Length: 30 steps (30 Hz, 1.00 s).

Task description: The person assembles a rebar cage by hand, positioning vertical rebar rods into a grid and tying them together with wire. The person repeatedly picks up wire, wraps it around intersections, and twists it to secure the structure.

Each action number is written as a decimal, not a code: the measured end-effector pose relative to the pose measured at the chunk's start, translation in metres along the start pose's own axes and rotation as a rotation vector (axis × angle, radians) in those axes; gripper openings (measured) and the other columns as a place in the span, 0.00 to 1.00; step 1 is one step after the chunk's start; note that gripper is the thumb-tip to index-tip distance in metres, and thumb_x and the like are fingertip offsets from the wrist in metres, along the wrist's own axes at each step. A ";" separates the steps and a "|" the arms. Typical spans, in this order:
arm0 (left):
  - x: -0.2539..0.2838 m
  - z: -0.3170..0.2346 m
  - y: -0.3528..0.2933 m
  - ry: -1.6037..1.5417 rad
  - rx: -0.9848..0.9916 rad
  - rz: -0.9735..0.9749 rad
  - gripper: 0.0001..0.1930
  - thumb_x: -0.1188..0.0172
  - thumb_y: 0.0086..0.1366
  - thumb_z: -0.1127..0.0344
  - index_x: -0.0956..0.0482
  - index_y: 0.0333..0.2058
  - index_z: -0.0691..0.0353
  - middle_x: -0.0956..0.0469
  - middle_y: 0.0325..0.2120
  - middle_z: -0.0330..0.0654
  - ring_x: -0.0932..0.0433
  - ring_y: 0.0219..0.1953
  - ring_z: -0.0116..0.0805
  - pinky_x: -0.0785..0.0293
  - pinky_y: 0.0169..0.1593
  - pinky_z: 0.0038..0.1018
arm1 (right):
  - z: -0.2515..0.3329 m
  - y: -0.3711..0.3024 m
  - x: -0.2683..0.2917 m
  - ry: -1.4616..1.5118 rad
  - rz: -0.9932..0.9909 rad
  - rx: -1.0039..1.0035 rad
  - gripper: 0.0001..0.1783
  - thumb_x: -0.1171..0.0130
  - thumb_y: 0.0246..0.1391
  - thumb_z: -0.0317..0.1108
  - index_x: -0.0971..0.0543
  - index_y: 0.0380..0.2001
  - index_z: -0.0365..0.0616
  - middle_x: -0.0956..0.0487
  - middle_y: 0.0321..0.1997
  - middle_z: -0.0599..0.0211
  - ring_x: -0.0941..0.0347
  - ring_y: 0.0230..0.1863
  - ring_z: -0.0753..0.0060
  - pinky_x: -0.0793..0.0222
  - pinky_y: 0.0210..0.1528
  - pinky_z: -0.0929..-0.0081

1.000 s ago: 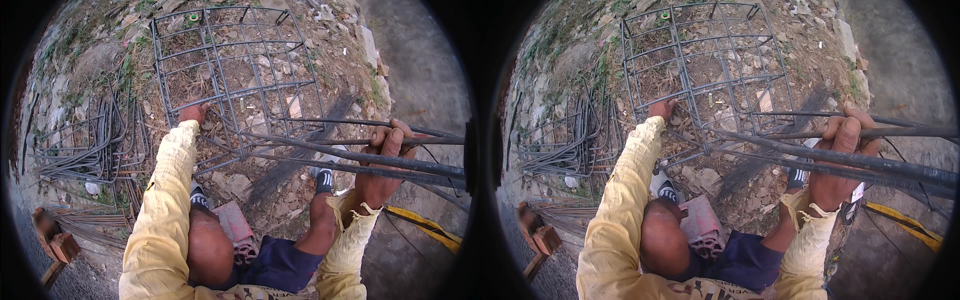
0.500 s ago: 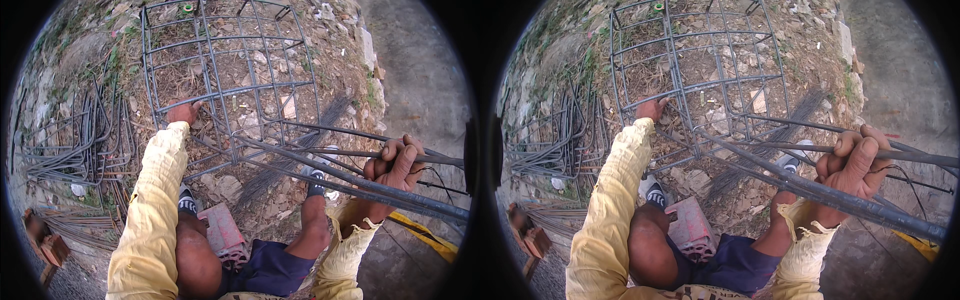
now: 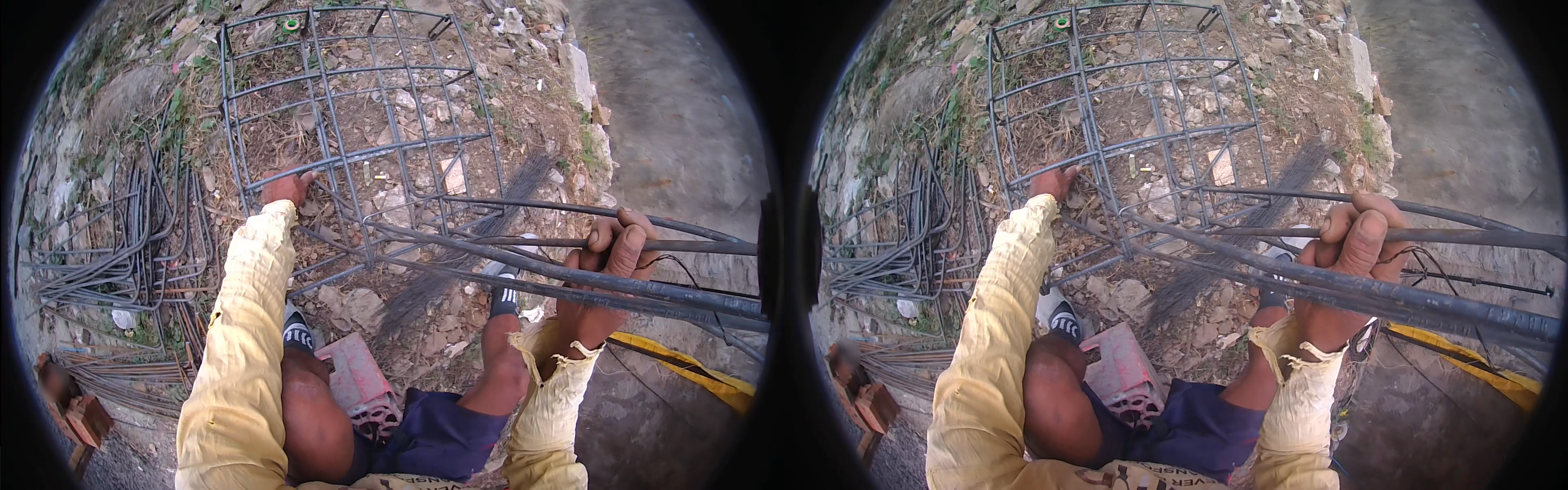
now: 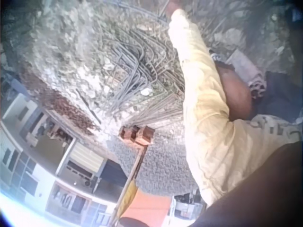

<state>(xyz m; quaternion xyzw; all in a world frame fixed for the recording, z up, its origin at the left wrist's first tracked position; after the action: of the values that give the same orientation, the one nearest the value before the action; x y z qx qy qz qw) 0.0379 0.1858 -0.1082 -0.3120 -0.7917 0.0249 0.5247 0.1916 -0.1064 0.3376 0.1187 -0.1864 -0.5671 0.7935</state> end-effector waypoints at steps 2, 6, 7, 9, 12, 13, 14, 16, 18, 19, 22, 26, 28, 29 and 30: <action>0.000 0.003 -0.001 0.002 -0.008 -0.006 0.35 0.50 0.63 0.34 0.20 0.47 0.64 0.22 0.43 0.62 0.28 0.51 0.62 0.35 0.57 0.47 | -0.001 0.001 -0.001 0.057 0.033 -0.024 0.14 0.46 0.65 0.42 0.27 0.45 0.43 0.29 0.26 0.69 0.45 0.16 0.88 0.49 0.14 0.88; 0.015 -0.025 -0.022 -0.106 -0.129 -0.077 0.29 0.41 0.62 0.45 0.22 0.49 0.66 0.23 0.45 0.62 0.29 0.55 0.61 0.34 0.58 0.46 | 0.001 -0.005 0.003 0.085 0.131 -0.034 0.14 0.51 0.68 0.40 0.27 0.47 0.42 0.30 0.27 0.72 0.41 0.18 0.89 0.46 0.15 0.89; 0.019 -0.010 -0.025 -0.139 -0.225 -0.234 0.27 0.39 0.61 0.48 0.23 0.50 0.66 0.23 0.46 0.62 0.29 0.54 0.61 0.33 0.58 0.46 | 0.000 -0.004 -0.001 0.158 0.179 0.037 0.13 0.50 0.68 0.39 0.27 0.46 0.42 0.30 0.26 0.72 0.41 0.18 0.89 0.46 0.16 0.89; 0.035 -0.023 -0.057 -0.168 -0.379 -0.400 0.25 0.38 0.61 0.55 0.26 0.52 0.65 0.23 0.44 0.60 0.26 0.49 0.59 0.32 0.56 0.46 | -0.007 -0.003 0.002 0.171 0.221 0.104 0.12 0.49 0.67 0.38 0.27 0.46 0.42 0.30 0.25 0.74 0.41 0.18 0.89 0.47 0.17 0.89; 0.066 -0.047 -0.104 -0.216 -0.435 -0.165 0.24 0.39 0.62 0.55 0.24 0.51 0.65 0.22 0.44 0.58 0.24 0.48 0.56 0.31 0.55 0.42 | -0.002 -0.003 0.006 0.136 0.240 0.077 0.10 0.47 0.66 0.36 0.25 0.44 0.41 0.29 0.25 0.76 0.39 0.22 0.88 0.45 0.21 0.87; 0.075 -0.058 -0.124 -0.254 -0.436 -0.007 0.24 0.39 0.63 0.55 0.24 0.52 0.66 0.22 0.44 0.56 0.24 0.49 0.52 0.30 0.55 0.40 | -0.004 -0.003 0.006 0.165 0.241 0.049 0.09 0.47 0.66 0.36 0.24 0.42 0.41 0.29 0.26 0.77 0.38 0.24 0.87 0.41 0.25 0.85; 0.086 -0.072 -0.146 -0.291 -0.435 0.151 0.24 0.39 0.64 0.56 0.25 0.52 0.67 0.21 0.45 0.54 0.23 0.49 0.48 0.30 0.55 0.37 | -0.006 0.000 0.008 0.194 0.242 0.026 0.09 0.46 0.66 0.35 0.24 0.40 0.41 0.28 0.26 0.78 0.36 0.27 0.87 0.38 0.29 0.84; 0.113 -0.094 -0.187 -0.312 -0.467 0.384 0.23 0.40 0.66 0.56 0.25 0.53 0.68 0.21 0.45 0.50 0.23 0.49 0.40 0.29 0.55 0.33 | -0.002 0.002 0.009 0.079 0.221 0.108 0.09 0.45 0.65 0.36 0.24 0.41 0.41 0.27 0.26 0.76 0.35 0.27 0.85 0.35 0.30 0.80; 0.140 -0.115 -0.226 -0.282 -0.533 0.541 0.23 0.42 0.68 0.55 0.25 0.53 0.67 0.21 0.45 0.46 0.24 0.48 0.33 0.29 0.53 0.30 | -0.001 0.004 0.007 0.020 0.213 0.170 0.10 0.44 0.63 0.37 0.25 0.41 0.43 0.23 0.24 0.65 0.29 0.26 0.76 0.31 0.31 0.73; 0.154 -0.129 -0.242 -0.283 -0.580 0.568 0.23 0.42 0.68 0.54 0.25 0.54 0.67 0.21 0.45 0.44 0.25 0.47 0.30 0.29 0.53 0.29 | -0.001 0.004 0.006 0.001 0.210 0.173 0.09 0.44 0.63 0.37 0.24 0.41 0.44 0.23 0.24 0.62 0.28 0.25 0.71 0.31 0.31 0.71; 0.186 -0.172 -0.279 -0.250 -0.665 0.591 0.24 0.43 0.69 0.53 0.26 0.55 0.65 0.21 0.45 0.43 0.24 0.47 0.30 0.29 0.52 0.29 | 0.005 0.002 0.008 -0.036 0.217 0.179 0.08 0.45 0.63 0.37 0.24 0.41 0.46 0.22 0.27 0.52 0.23 0.30 0.50 0.30 0.33 0.63; 0.215 -0.198 -0.293 -0.353 -0.446 0.516 0.26 0.45 0.69 0.49 0.27 0.57 0.61 0.21 0.45 0.40 0.25 0.49 0.31 0.28 0.49 0.30 | 0.013 0.000 0.008 -0.013 0.206 0.202 0.08 0.46 0.62 0.37 0.25 0.40 0.47 0.21 0.30 0.48 0.24 0.36 0.38 0.30 0.34 0.54; 0.207 -0.211 -0.303 -0.324 -0.477 0.512 0.26 0.45 0.69 0.47 0.26 0.57 0.60 0.21 0.46 0.40 0.25 0.49 0.30 0.28 0.48 0.29 | 0.015 -0.001 0.012 -0.057 0.224 0.170 0.08 0.46 0.62 0.39 0.26 0.40 0.48 0.21 0.29 0.48 0.24 0.35 0.37 0.31 0.34 0.52; 0.200 -0.217 -0.312 -0.292 -0.500 0.533 0.26 0.46 0.69 0.47 0.26 0.57 0.60 0.21 0.45 0.40 0.25 0.48 0.29 0.28 0.48 0.29 | 0.015 0.000 0.012 -0.066 0.232 0.167 0.10 0.46 0.62 0.42 0.26 0.41 0.49 0.22 0.28 0.47 0.25 0.35 0.37 0.31 0.33 0.50; 0.186 -0.224 -0.319 -0.266 -0.525 0.559 0.27 0.46 0.69 0.47 0.26 0.57 0.60 0.21 0.45 0.40 0.24 0.48 0.29 0.28 0.47 0.29 | 0.012 0.001 0.015 -0.082 0.230 0.182 0.10 0.46 0.63 0.42 0.26 0.41 0.49 0.22 0.28 0.47 0.25 0.34 0.37 0.31 0.33 0.52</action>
<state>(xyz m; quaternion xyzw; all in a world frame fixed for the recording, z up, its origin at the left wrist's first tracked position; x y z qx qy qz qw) 0.0308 -0.0386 0.2610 -0.6326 -0.7169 0.0035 0.2931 0.1918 -0.1203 0.3509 0.1449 -0.2818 -0.4577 0.8307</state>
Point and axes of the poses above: each hand's wrist, its own y-axis towards the middle knuckle, its own x-axis out of the back of the hand, z = x × y, the point moved 7 cm from there along y, towards the middle knuckle
